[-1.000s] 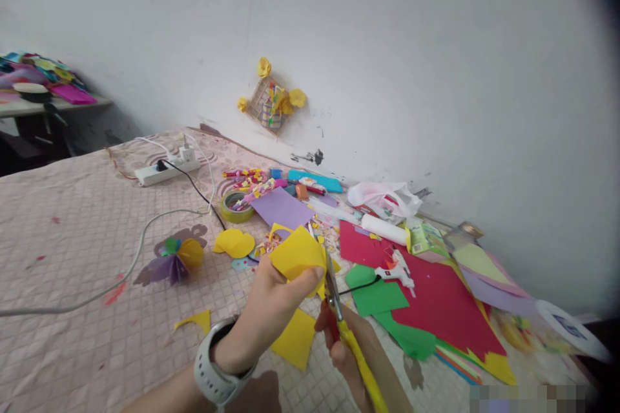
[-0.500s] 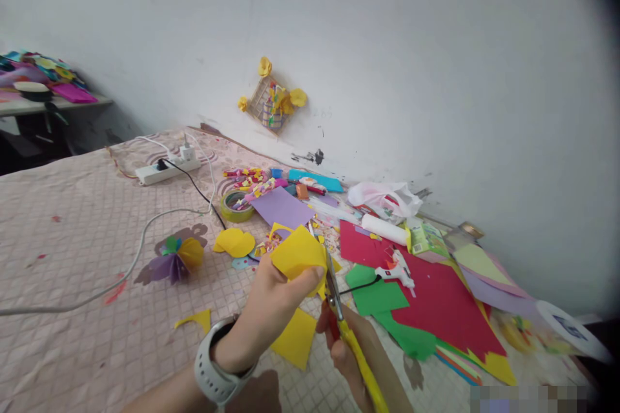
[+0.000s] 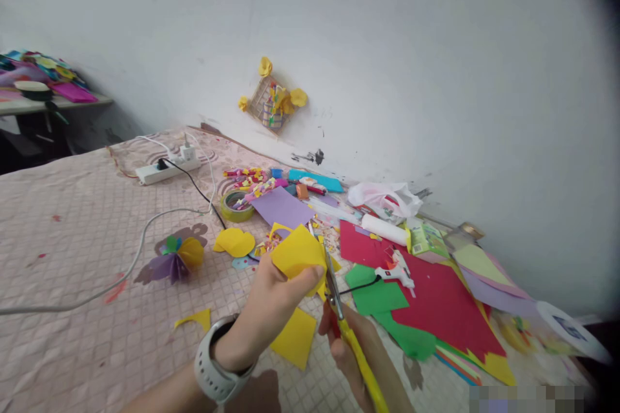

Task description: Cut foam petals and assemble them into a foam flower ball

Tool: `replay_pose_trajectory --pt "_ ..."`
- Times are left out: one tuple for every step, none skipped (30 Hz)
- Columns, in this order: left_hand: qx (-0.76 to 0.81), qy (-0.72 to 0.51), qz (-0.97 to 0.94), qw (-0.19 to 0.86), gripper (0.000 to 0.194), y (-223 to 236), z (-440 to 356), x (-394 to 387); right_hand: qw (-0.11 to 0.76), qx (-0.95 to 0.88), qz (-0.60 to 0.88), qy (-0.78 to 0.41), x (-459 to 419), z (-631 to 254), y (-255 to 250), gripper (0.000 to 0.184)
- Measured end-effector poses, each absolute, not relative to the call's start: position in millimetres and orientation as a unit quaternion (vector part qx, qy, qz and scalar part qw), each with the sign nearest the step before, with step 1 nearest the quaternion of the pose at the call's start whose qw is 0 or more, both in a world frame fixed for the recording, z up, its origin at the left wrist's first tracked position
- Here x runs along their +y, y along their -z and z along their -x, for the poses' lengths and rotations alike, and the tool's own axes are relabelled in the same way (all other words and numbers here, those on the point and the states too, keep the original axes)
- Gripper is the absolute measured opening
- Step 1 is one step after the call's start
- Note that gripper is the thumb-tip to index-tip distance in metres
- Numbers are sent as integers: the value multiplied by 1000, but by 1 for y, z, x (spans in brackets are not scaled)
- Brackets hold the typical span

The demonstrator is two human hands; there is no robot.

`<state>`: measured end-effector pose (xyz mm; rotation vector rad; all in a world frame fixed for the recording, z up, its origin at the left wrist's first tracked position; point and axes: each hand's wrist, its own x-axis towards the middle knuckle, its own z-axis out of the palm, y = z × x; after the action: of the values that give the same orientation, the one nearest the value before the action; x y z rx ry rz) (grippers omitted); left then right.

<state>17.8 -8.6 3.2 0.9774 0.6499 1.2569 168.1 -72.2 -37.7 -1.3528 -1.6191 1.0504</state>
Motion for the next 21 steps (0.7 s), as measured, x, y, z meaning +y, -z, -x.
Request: replay_pose_trajectory --pt "283 -556 -428 654 10 -3 -18 -8 381 -631 529 -421 -72 -169 37 63" --pt "280 -555 -427 656 10 -3 -18 -8 380 -626 528 -430 -72 -170 36 62" --pt "277 -554 -426 659 10 -3 -17 -8 379 -624 526 -436 -72 -170 34 61" --pt "275 -551 -425 663 10 -2 -17 -8 378 -623 526 -438 -73 -171 33 60" --pt "274 -548 -424 667 9 -2 -17 -8 375 -623 528 -439 -73 -171 31 59" --pt "272 -545 -424 671 9 -1 -16 -7 372 -625 529 -438 -73 -171 29 59" --pt "270 -543 -422 674 8 -1 -16 -7 369 -627 530 -436 -73 -171 28 58" --pt "267 -542 -419 678 8 -1 -16 -7 367 -629 531 -432 -74 -170 27 58" --pt "265 -542 -416 680 7 0 -16 -7 367 -632 531 -428 -74 -170 27 58" --pt "266 -542 -414 681 7 0 -16 -6 367 -634 531 -425 -74 -170 27 58" --pt "268 -541 -413 682 7 0 -16 -6 367 -636 529 -425 -74 -170 27 59" --pt "271 -540 -412 682 8 0 -16 -6 367 -635 527 -428 -74 -171 28 60" --pt "276 -540 -410 681 8 1 -16 -6 367 -633 527 -433 -73 -171 28 61" --pt "281 -539 -408 681 9 1 -16 -6 365 -632 527 -436 -73 -171 28 60" --pt "286 -536 -406 682 9 1 -16 -6 363 -632 528 -436 -73 -171 28 60" --pt "292 -534 -404 683 9 1 -15 -6 360 -633 530 -435 -73 -171 28 59" --pt "298 -530 -403 684 9 0 -15 -6 357 -634 532 -433 -73 -171 27 58" --pt "304 -527 -403 684 8 0 -15 -6 354 -635 536 -429 -73 -171 25 57" --pt "310 -524 -403 683 8 -1 -14 -5 351 -635 539 -427 -74 -170 24 58" --pt "317 -522 -403 682 8 -2 -14 -5 349 -634 542 -427 -74 -170 22 59" --pt "321 -521 -402 681 8 -2 -13 -5 348 -631 544 -430 -74 -169 21 60"
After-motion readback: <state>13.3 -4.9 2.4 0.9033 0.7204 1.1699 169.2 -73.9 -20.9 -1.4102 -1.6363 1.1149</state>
